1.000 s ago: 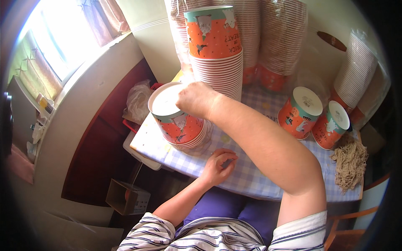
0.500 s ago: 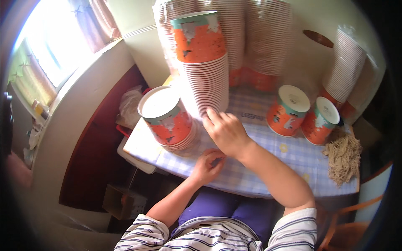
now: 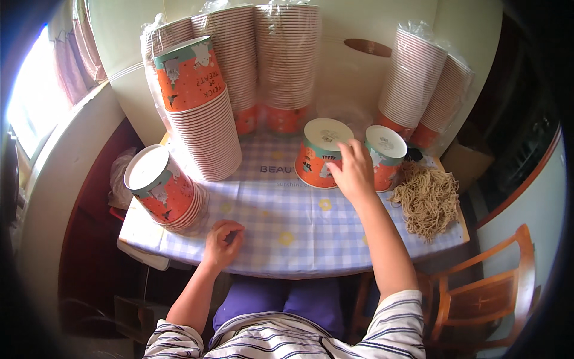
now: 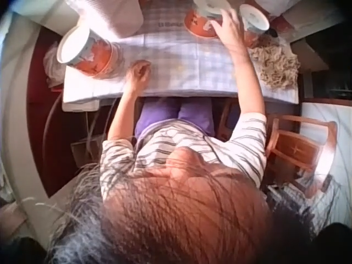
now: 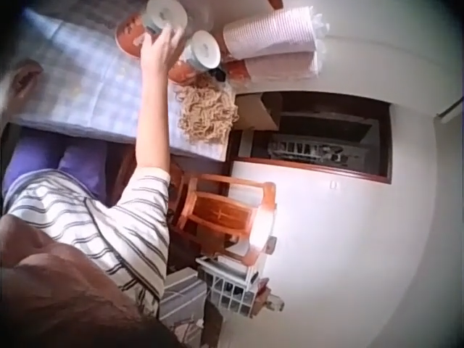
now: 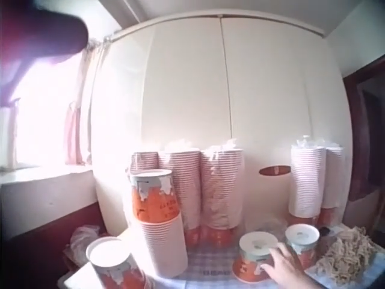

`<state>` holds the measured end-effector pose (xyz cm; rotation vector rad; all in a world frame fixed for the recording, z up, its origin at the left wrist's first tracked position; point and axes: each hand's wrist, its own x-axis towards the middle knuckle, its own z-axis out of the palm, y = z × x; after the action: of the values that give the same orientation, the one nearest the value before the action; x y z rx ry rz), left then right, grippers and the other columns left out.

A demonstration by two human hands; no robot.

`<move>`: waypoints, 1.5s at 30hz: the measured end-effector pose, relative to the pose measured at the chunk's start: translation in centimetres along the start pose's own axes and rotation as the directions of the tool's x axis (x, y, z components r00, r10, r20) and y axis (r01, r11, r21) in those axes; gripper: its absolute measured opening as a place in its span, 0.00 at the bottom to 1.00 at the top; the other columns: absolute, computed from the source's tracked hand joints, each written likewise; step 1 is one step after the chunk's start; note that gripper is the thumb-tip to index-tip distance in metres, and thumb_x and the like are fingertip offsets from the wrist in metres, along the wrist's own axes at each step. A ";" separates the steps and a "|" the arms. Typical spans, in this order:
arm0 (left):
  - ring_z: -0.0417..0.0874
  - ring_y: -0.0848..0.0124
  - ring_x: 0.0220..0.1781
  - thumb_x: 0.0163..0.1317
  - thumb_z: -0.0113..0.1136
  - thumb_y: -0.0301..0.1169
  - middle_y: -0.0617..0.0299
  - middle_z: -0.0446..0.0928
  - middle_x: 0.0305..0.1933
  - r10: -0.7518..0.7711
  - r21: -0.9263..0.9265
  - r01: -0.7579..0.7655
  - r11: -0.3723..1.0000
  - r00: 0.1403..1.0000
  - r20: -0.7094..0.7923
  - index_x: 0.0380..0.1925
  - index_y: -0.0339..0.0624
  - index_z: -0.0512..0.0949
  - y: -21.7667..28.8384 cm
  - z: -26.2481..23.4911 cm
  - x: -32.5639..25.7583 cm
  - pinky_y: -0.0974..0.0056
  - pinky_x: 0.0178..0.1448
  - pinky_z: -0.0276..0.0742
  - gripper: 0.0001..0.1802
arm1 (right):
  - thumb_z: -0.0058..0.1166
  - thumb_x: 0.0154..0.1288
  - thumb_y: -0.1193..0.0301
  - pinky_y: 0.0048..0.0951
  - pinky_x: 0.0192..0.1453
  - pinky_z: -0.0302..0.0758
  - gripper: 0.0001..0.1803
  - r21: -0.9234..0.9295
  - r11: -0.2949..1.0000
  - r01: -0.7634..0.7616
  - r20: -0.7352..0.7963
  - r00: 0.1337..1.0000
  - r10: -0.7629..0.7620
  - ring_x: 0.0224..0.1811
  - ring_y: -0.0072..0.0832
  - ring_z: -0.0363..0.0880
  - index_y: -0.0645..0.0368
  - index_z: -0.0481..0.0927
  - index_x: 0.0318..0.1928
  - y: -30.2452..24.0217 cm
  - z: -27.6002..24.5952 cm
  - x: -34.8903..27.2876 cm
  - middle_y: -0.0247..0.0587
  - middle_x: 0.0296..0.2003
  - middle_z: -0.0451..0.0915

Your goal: Threading and securing handles onto paper buckets.

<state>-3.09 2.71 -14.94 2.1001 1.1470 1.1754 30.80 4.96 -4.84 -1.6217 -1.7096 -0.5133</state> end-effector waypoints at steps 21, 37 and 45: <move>0.79 0.74 0.41 0.65 0.60 0.35 0.60 0.79 0.39 -0.179 -0.419 0.180 0.890 0.983 0.043 0.42 0.36 0.80 1.2 0.2 2.6 0.69 0.45 0.74 0.13 | 0.45 0.72 0.64 0.35 0.52 0.79 0.17 0.685 -0.592 -0.424 0.664 0.697 0.269 0.49 0.30 0.80 0.63 0.75 0.52 1.5 3.2 -11.4 0.44 0.48 0.80; 0.75 0.80 0.31 0.51 0.56 0.19 0.61 0.77 0.39 -0.226 -0.527 0.225 0.820 0.972 0.063 0.49 0.28 0.76 5.7 0.2 10.4 0.76 0.36 0.72 0.22 | 0.56 0.66 0.70 0.29 0.38 0.78 0.10 0.512 0.454 -0.729 0.581 0.683 0.442 0.33 0.28 0.81 0.63 0.82 0.43 3.8 -0.1 -11.7 0.38 0.36 0.84; 0.73 0.83 0.32 0.59 0.56 0.20 0.65 0.75 0.40 -0.133 -0.601 0.115 0.791 0.991 0.014 0.48 0.30 0.76 4.3 1.7 10.2 0.77 0.36 0.69 0.15 | 0.60 0.55 0.74 0.40 0.41 0.75 0.04 -0.172 0.876 -0.451 0.278 0.831 0.482 0.36 0.43 0.79 0.62 0.83 0.30 13.0 -7.8 -10.5 0.47 0.32 0.79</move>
<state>3.13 8.96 -8.01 1.4985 0.7628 1.2970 44.77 -6.13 -9.70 -2.2036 -1.4288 -0.0984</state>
